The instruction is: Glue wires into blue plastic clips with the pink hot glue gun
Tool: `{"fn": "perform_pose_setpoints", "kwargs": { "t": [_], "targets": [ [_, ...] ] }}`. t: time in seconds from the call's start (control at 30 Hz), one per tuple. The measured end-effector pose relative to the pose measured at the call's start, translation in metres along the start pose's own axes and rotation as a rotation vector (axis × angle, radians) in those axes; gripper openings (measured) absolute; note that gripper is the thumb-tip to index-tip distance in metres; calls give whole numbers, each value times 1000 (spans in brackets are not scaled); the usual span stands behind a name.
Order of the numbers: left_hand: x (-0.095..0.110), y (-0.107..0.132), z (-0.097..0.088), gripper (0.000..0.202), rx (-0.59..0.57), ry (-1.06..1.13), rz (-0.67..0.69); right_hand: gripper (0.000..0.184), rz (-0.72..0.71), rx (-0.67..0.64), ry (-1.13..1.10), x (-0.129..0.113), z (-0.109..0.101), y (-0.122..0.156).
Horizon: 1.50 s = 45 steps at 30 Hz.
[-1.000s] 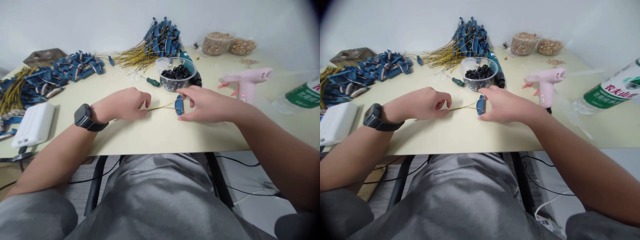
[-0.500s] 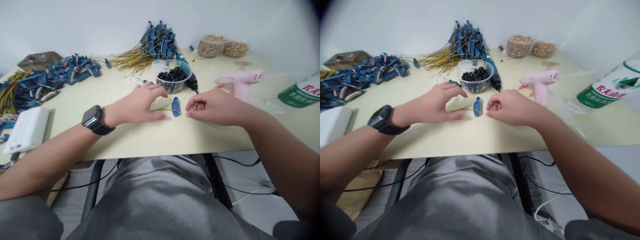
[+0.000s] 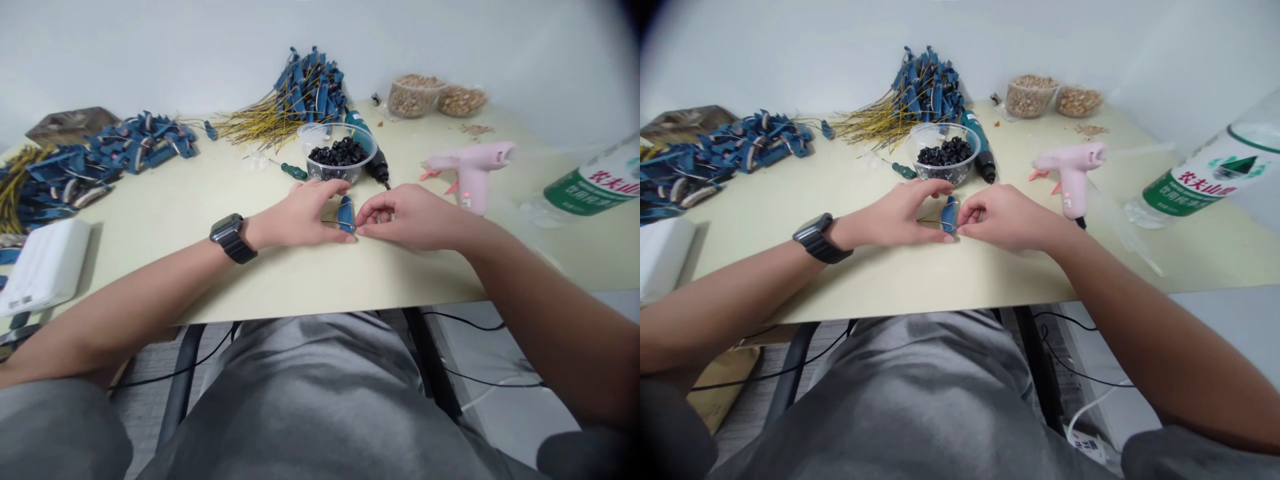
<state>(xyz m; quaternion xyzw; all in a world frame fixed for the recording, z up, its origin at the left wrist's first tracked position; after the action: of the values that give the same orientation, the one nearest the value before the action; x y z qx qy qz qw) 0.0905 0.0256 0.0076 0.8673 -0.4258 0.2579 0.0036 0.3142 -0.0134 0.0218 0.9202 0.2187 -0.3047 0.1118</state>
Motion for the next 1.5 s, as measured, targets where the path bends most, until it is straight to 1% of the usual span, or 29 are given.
{"fn": "perform_pose_setpoints", "kwargs": {
  "t": [0.17, 0.3, 0.4, 0.47, 0.53, 0.73, 0.87, 1.17, 1.33, 1.5],
  "targets": [
    [-4, -1, 4, 101, 20, 47, 20, 9, -17, 20, -62, 5, 4, -1],
    [-9, -1, 6, 96, 43, 114, 29, 12, -10, 47, -91, 6, 7, 1],
    [-10, 1, 5, 85, 71, 178, 73, 14, -13, 79, -103, 4, 8, 3],
    [-9, 3, 4, 73, 81, 178, 98, 15, -21, 98, -103, 3, 8, 4],
    [-8, 4, 4, 65, 76, 153, 97, 16, -30, 110, -95, 2, 9, 5],
    [-6, 6, 5, 60, 58, 128, 70, 12, -74, 148, -84, 0, 9, 4],
    [-5, 6, 5, 53, 45, 128, 65, 12, -90, 134, -79, -1, 10, 4],
    [-2, 6, 2, 54, 19, 115, 68, 13, -80, 123, -78, -3, 9, 4],
    [0, 6, 1, 49, 3, 127, 91, 15, -101, 114, -77, -2, 10, 3],
    [0, 6, 1, 44, 1, 119, 93, 16, -79, 85, -109, -3, 9, 1]
  ]
}}
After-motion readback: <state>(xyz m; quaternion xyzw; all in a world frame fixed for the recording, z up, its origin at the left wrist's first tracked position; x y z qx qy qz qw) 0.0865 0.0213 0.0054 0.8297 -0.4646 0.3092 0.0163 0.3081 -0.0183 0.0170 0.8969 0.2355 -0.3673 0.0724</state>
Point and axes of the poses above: each hand's wrist, its own y-axis away from the middle knuckle, its own z-axis out of the palm, x = y × z, the point moved 3 cm from there along -y, towards the middle knuckle, and after that the axes turned 1 degree about -y, right-handed, at the moved point
